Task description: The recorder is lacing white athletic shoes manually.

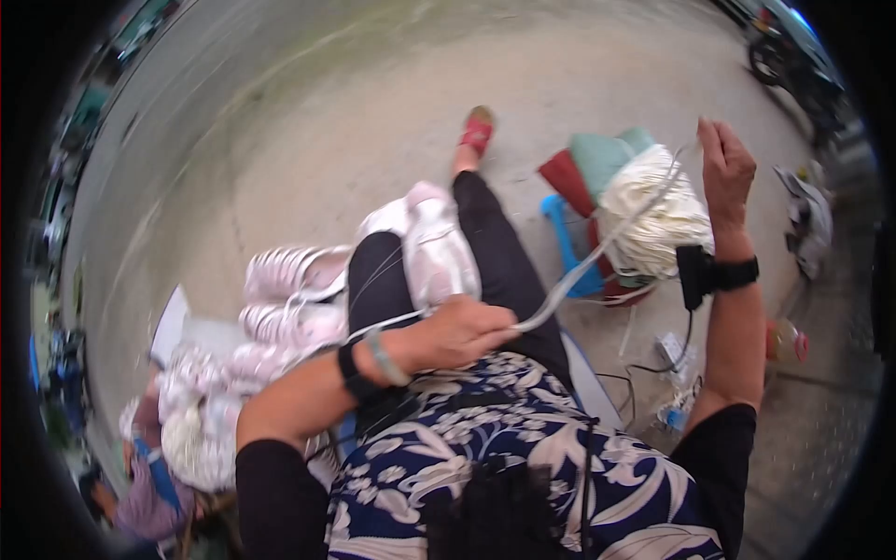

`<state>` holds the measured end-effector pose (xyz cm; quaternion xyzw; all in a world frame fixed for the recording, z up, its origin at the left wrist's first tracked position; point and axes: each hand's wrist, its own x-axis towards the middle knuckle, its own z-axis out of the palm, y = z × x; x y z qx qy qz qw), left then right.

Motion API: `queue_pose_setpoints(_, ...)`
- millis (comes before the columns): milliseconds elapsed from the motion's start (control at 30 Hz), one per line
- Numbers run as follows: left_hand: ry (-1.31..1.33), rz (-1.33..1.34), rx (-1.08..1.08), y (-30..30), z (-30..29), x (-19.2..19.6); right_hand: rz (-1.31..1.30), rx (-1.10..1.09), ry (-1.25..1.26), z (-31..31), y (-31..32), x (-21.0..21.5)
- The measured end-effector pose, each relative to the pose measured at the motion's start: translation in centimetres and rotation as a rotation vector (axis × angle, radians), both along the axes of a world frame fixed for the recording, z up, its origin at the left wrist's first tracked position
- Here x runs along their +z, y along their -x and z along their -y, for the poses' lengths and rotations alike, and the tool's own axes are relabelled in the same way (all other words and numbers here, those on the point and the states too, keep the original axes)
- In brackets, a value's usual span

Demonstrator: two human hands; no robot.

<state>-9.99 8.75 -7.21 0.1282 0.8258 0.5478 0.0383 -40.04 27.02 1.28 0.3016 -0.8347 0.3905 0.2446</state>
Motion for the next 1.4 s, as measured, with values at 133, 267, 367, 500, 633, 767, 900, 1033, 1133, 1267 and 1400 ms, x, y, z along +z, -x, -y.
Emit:
queue_pose_setpoints(133,-0.048,-0.007,-0.020,-0.4,-0.7,-0.5,0.227,0.387,-0.597,3.6,-4.5,-8.1)
queue_pose_setpoints(267,-0.145,0.100,-0.024,-0.4,0.6,-0.9,0.298,0.723,-0.775,7.9,-9.1,-13.5)
queue_pose_setpoints(367,-0.107,0.138,-0.067,-0.7,1.2,-1.5,0.381,0.785,-0.638,12.3,-11.3,-16.1)
queue_pose_setpoints(500,-0.091,0.207,-0.078,-0.6,1.8,-3.1,0.392,0.882,-0.503,17.9,-12.5,-17.6)
queue_pose_setpoints(633,-0.223,0.305,-0.012,-0.4,2.1,-5.5,0.448,0.953,-0.661,21.8,-12.0,-19.3)
queue_pose_setpoints(767,-0.272,0.300,0.017,-0.2,2.6,-5.8,0.384,0.988,-0.728,23.2,-11.6,-20.4)
queue_pose_setpoints(900,-0.291,0.296,-0.037,-0.2,2.9,-2.7,0.578,0.950,-0.963,24.3,-11.6,-19.1)
queue_pose_setpoints(1033,-0.606,0.611,-0.098,0.5,3.2,0.8,0.546,0.974,-0.979,24.4,-11.9,-19.1)
queue_pose_setpoints(1133,-0.613,0.342,-0.299,0.1,1.8,1.6,0.561,0.971,-0.974,24.1,-12.0,-19.2)
queue_pose_setpoints(1267,-0.457,0.126,-0.244,-0.6,1.5,2.7,0.584,0.934,-0.947,23.5,-12.4,-19.2)
queue_pose_setpoints(1400,-0.330,0.049,-0.151,-0.7,0.0,1.1,0.640,0.877,-0.826,22.2,-11.9,-19.7)
